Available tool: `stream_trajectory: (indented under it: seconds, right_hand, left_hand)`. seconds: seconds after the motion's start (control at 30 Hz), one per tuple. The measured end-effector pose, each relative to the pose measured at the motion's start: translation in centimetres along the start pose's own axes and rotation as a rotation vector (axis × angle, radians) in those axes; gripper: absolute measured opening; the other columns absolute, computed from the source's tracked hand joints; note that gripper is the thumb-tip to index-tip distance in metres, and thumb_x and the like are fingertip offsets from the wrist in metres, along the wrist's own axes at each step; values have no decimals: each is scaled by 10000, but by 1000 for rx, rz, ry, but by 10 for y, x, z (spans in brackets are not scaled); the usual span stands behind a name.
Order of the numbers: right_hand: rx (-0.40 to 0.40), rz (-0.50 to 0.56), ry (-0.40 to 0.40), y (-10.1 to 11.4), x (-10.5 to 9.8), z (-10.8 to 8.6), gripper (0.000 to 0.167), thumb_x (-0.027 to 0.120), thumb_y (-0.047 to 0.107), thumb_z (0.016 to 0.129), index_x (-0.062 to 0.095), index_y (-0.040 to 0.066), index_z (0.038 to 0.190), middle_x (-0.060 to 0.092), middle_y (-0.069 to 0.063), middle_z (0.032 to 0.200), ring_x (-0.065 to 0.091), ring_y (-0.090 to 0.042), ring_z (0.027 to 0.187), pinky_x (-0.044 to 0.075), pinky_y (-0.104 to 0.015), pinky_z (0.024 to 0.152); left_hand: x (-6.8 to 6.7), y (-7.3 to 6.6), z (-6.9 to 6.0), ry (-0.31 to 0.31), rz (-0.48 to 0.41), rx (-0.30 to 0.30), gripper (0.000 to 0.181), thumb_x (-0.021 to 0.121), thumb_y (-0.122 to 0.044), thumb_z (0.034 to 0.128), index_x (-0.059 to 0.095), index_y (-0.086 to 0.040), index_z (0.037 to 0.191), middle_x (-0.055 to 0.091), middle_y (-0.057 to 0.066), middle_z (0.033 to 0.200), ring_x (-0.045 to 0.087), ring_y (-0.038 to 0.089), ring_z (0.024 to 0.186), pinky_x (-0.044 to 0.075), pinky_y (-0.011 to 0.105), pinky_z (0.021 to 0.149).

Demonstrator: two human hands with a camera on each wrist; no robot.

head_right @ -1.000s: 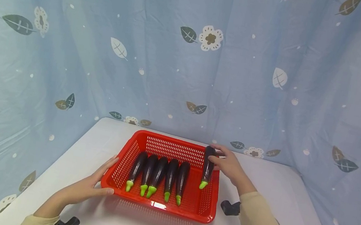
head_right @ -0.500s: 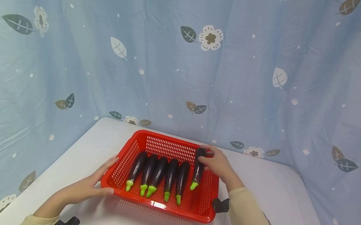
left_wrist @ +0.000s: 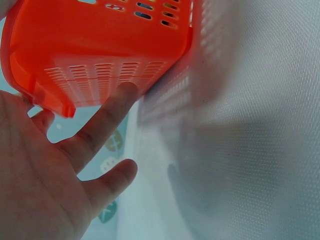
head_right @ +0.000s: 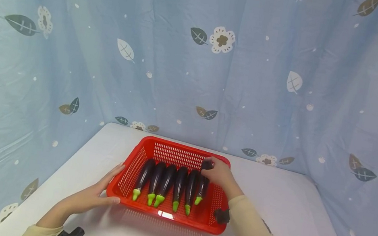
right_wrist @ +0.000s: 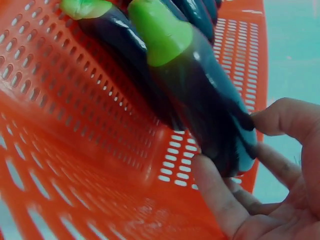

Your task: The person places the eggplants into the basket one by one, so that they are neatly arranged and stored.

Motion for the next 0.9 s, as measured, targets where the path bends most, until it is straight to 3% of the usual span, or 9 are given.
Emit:
stream_trajectory:
  seconds: [0.37, 0.6, 0.9]
  right_hand:
    - [21, -217, -9, -2, 14, 5, 473, 726, 160, 865, 629, 39, 1313, 680, -188, 1166, 633, -253, 854, 589, -440, 832]
    - [58, -264, 9, -8, 24, 7, 490, 740, 124, 854, 620, 9, 1314, 666, -202, 1196, 622, -295, 935, 563, -481, 911]
    - [68, -313, 26, -10, 32, 10, 494, 757, 87, 838, 619, -1, 1304, 680, -188, 1135, 613, -279, 887, 570, -471, 901]
  left_hand:
    - [1, 0, 1, 3, -1, -11, 1007, 736, -376, 912, 71, -224, 1653, -23, 110, 1709, 80, 448, 1530, 213, 762, 1099]
    - [1, -1, 0, 4, 4, -22, 1009, 734, -387, 912, 68, -226, 1653, -23, 111, 1709, 85, 455, 1527, 220, 765, 1094]
    - [0, 0, 0, -1, 3, -17, 1009, 734, -389, 911, 67, -235, 1653, -21, 115, 1708, 93, 456, 1526, 222, 769, 1089]
Point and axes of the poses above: each hand's wrist, its own z-axis towards the middle knuckle, its own x-axis out of the palm, y = z × x, the point moved 8 cm from there along z, towards the middle knuckle
